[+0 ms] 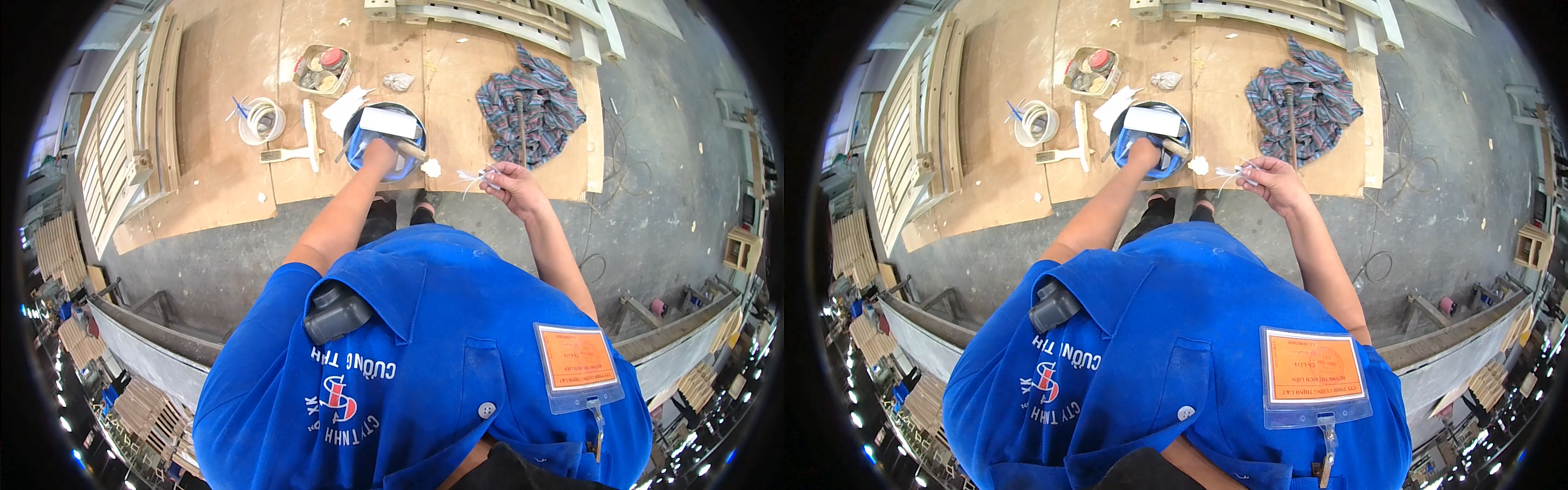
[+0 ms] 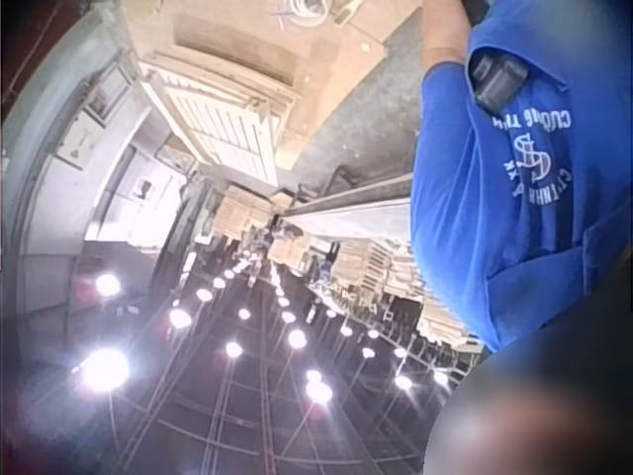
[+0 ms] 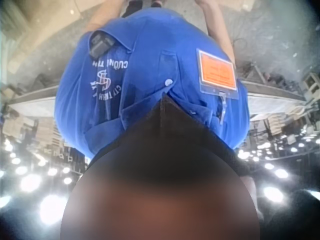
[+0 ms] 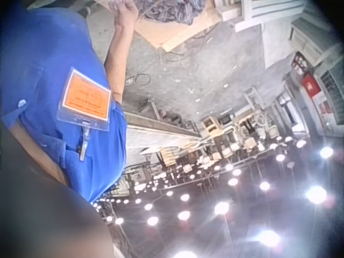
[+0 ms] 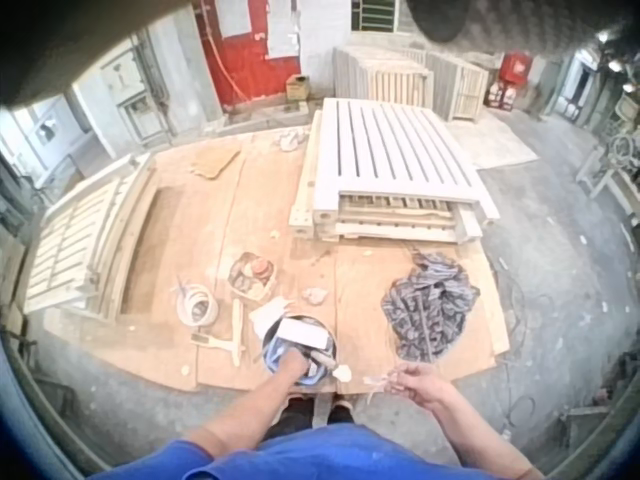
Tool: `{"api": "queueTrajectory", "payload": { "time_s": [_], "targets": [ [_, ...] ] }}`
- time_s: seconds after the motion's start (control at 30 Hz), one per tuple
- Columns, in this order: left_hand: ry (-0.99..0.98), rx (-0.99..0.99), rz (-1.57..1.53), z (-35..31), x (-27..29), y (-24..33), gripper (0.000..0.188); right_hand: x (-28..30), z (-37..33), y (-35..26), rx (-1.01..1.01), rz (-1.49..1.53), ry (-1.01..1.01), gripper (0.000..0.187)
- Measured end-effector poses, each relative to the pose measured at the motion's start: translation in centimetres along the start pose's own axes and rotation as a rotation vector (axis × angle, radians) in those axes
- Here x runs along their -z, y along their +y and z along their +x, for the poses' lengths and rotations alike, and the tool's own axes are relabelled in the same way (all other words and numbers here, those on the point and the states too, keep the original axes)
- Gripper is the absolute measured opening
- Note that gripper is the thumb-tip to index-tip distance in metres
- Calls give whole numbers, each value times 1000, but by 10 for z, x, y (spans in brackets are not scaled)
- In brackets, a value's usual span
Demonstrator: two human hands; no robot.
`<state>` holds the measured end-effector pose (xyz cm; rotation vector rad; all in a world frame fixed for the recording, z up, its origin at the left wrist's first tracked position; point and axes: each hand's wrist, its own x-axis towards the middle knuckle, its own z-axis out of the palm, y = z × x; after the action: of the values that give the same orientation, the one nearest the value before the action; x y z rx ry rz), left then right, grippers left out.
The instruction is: The person retrieves small white items from a wall-mounted cabinet, walks through a workshop, and places them into a bucket. They then open a cardboard box, remove a black cap and several plastic-wrapped items, and place them on a table.
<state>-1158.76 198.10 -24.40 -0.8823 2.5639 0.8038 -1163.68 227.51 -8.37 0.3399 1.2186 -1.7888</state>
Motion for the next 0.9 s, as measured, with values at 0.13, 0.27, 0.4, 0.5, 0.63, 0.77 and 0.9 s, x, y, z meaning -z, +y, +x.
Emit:
{"api": "queueTrajectory", "payload": {
  "time_s": [0.13, 0.27, 0.4, 0.5, 0.63, 0.77, 0.9],
  "targets": [
    [-175, 90, -65, 16, -9, -9, 18, 1, -2, 0, 6, 7, -10, 14],
    [-330, 104, -110, 37, -25, -19, 30, 1, -3, -1, 18, 10, -17, 15],
    [-247, 114, -322, 48, -33, -24, 22, 0, -3, 0, 14, 12, -12, 15],
    [-192, 102, -346, 41, -30, -29, 19, -2, -1, 0, 17, 12, -15, 15],
    [-347, 260, -511, 28, -15, -22, 26, -5, 4, 0, 7, -6, -14, 16],
    [-436, 366, -692, 19, -1, -9, 10, -9, 8, -1, 5, -15, -31, 17],
    [-319, 372, -642, 14, 11, -1, 13, -12, 11, -3, 2, -19, -23, 16]
  ]
}}
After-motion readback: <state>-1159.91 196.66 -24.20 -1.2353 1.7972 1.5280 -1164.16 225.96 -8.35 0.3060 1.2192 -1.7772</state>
